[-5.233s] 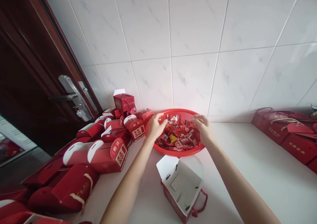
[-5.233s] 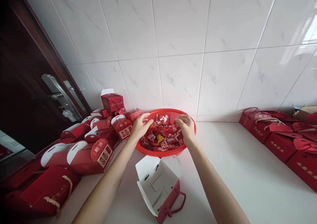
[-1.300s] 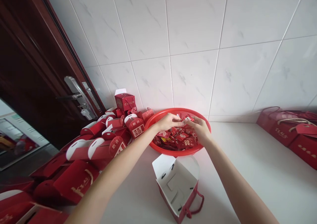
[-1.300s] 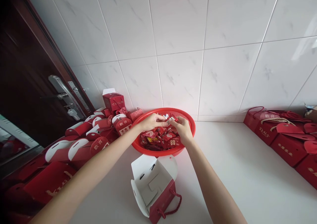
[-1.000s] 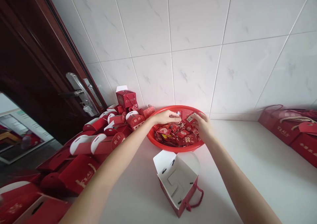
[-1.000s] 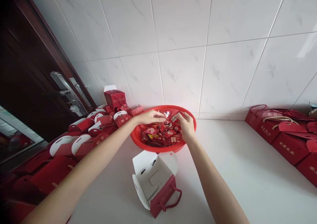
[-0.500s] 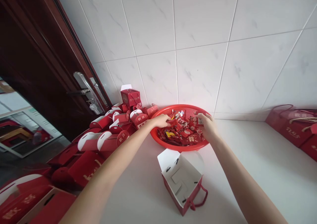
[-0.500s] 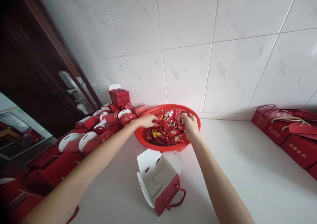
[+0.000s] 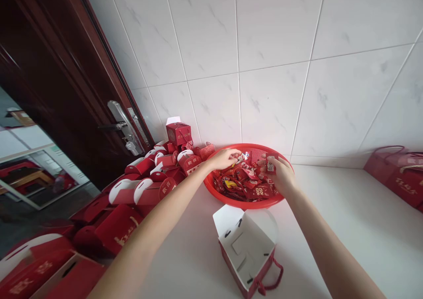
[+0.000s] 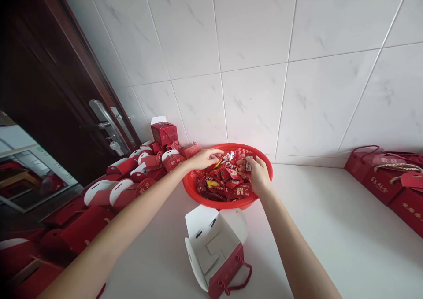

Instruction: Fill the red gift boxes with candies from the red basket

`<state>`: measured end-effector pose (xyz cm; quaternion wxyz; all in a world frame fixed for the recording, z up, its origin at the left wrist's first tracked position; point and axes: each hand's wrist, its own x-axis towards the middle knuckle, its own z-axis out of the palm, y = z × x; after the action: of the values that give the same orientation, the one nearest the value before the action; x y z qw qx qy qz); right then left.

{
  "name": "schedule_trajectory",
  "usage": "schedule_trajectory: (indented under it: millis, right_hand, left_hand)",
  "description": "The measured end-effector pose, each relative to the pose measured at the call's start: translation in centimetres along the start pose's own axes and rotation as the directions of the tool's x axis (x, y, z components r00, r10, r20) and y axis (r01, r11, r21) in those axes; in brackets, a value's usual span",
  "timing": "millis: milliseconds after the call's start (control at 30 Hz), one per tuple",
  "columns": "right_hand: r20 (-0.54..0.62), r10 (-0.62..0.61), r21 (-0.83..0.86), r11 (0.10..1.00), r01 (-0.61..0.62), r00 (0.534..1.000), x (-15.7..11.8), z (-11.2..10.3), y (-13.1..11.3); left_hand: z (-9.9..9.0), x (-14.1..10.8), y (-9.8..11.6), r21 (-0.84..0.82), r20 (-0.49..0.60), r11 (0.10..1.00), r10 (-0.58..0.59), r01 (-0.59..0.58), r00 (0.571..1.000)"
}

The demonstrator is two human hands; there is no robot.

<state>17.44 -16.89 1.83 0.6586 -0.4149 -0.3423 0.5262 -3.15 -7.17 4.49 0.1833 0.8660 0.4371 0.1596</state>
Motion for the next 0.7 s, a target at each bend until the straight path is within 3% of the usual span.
schedule_trajectory:
  millis: [133, 300, 467, 700]
  right_hand:
    - [-0.025, 0.021, 0.002, 1.000, -0.020, 0.999, -0.1, 0.3, -0.2]
    - [-0.050, 0.027, 0.011, 1.000, -0.027, 0.998, -0.3, 0.6, -0.5]
    - [-0.048, 0.020, 0.001, 1.000, -0.020, 0.999, -0.3, 0.6, -0.6]
    - [-0.033, -0.002, -0.034, 0.999, 0.001, 0.999, -0.2, 0.4, -0.3]
  left_hand:
    - [-0.8, 0.1, -1.2, 0.091, -0.007, 0.993, -0.079, 0.079, 0.997]
    - [0.3, 0.0, -1.8, 0.225, -0.008, 0.957, -0.186, 0.183, 0.982]
    - [1.4, 0.5, -0.2, 0.232, -0.005, 0.963, -0.143, 0.140, 0.990]
    - [4.8, 2.6, 2.6, 0.046, 0.086, 0.991, -0.130, 0.126, 0.988]
